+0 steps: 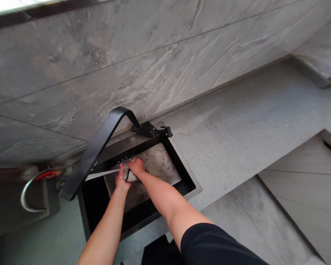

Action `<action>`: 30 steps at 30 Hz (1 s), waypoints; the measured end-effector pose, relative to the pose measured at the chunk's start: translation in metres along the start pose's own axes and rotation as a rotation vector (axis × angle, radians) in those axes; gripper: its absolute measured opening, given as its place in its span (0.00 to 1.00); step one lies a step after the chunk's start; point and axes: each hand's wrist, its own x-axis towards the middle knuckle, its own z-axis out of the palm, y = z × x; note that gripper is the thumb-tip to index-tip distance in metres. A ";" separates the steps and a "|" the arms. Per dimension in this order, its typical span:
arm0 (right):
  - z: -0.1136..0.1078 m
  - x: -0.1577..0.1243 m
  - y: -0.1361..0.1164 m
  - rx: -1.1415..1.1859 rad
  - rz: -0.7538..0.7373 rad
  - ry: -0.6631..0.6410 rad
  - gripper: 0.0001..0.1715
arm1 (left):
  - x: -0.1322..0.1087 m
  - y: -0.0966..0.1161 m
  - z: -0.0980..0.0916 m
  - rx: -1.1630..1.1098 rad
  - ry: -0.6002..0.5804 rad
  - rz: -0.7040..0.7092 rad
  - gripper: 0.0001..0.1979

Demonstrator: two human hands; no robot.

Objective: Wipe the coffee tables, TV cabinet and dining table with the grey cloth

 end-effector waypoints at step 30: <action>0.026 -0.032 0.042 0.687 0.322 -0.405 0.28 | -0.130 0.111 0.018 0.076 0.017 0.570 0.18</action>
